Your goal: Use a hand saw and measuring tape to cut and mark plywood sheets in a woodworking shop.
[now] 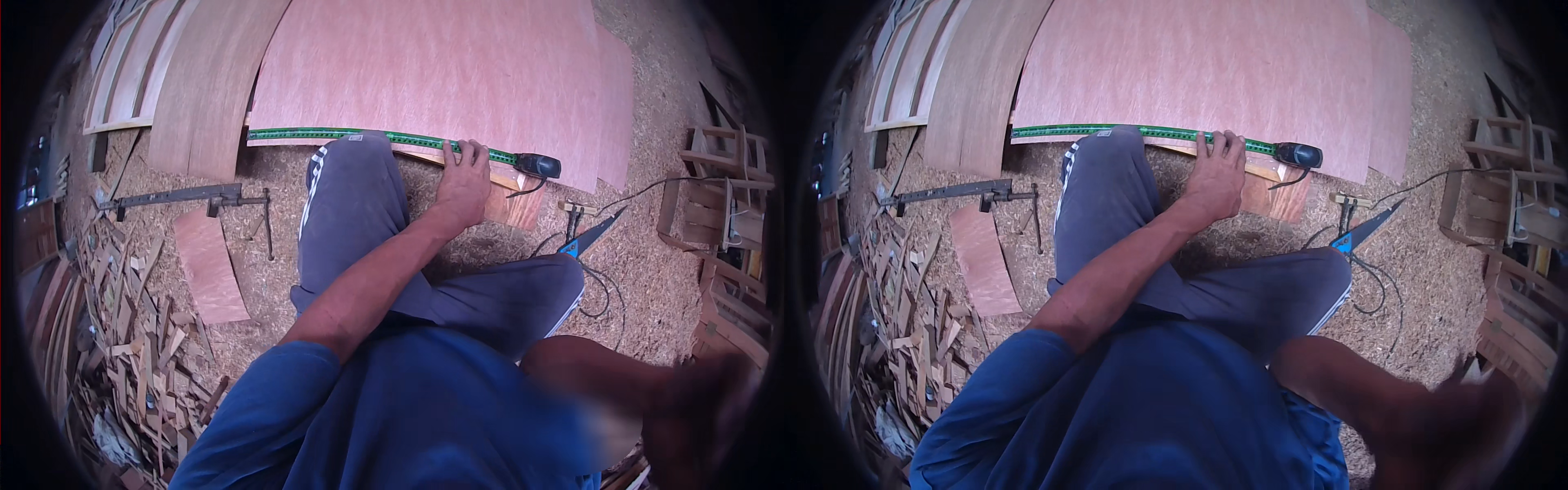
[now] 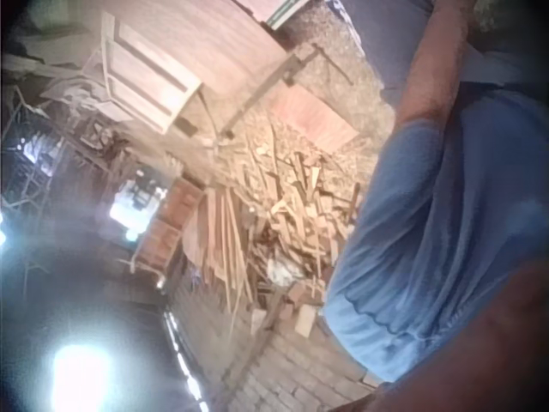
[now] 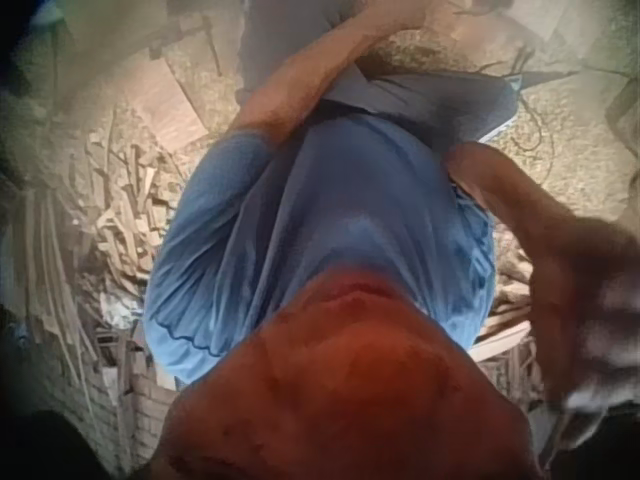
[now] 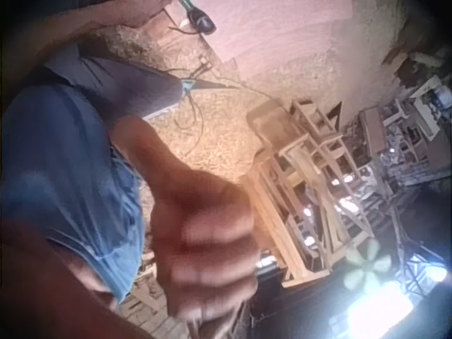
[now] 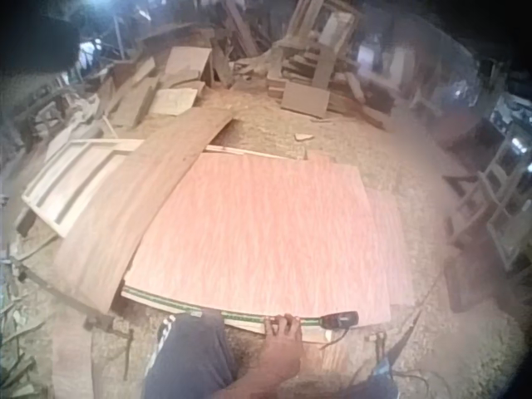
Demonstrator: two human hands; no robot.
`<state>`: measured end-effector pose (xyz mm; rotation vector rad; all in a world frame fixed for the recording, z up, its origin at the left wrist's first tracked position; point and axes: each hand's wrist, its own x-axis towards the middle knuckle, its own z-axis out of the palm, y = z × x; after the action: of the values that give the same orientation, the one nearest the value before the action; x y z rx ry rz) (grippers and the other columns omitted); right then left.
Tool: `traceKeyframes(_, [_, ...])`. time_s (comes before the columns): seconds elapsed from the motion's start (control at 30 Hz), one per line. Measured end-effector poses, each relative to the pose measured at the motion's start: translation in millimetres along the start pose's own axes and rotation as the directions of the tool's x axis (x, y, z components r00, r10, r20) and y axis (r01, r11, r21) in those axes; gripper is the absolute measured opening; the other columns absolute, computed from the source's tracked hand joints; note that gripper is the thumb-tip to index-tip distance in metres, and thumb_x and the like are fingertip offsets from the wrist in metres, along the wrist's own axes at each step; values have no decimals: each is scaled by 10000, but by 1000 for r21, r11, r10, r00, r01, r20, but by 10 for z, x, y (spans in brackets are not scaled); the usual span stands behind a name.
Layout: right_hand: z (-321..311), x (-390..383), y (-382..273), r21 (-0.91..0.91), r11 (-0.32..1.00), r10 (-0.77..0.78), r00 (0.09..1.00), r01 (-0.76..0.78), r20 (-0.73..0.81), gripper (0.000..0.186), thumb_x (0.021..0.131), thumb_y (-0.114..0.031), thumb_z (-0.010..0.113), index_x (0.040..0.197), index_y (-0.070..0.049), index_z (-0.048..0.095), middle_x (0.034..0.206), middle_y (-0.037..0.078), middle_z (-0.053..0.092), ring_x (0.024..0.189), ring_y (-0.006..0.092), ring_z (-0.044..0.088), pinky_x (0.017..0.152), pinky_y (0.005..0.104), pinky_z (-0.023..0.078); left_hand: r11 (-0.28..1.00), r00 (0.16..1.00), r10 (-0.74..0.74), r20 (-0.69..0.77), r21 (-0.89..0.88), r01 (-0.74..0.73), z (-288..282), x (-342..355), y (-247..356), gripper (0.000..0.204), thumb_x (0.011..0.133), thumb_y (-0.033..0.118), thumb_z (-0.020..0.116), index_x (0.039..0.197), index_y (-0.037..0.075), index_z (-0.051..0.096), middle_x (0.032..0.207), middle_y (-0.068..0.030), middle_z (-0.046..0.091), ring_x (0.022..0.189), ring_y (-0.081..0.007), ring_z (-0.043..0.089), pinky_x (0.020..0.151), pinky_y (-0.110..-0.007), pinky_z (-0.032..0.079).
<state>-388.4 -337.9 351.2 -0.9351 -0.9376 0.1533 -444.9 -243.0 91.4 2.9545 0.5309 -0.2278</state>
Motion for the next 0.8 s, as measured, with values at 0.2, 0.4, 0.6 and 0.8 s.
traceKeyframes(0.2, [-63,-101,758,-342,652,603,737,-676,-306,299,910,32,629,1199,17,707,863,28,630,754,92,589,708,233,489,998,995,38,89,-52,-33,-40,44,-20,789,815,269,675,1445,-155,465,1470,-281,418,1354,-431,409,1171,-650,305])
traceKeyframes(0.4, [-568,-813,2352,-586,628,587,806,-512,-76,266,1002,-186,666,1186,-12,750,825,44,696,741,96,606,684,260,495,996,998,51,28,-76,-48,-50,33,-60,748,794,313,749,1402,-88,577,1466,-254,443,1372,-437,392,1180,-686,283])
traceKeyframes(0.6, [-681,-755,2836,-783,356,759,647,-510,-77,272,983,-263,670,1054,-12,743,935,248,721,829,359,725,731,391,549,995,996,31,86,-97,-23,-82,55,-42,796,808,290,758,1489,-36,505,1536,-237,423,1445,-438,363,1209,-676,259])
traceKeyframes(0.8, [-617,-628,2764,-640,415,810,583,-647,-64,252,991,-225,662,1015,15,735,919,161,753,876,245,735,784,343,572,997,991,50,122,-59,-43,-65,69,-50,838,761,344,794,1468,-32,547,1533,-235,424,1425,-469,348,1189,-722,242])
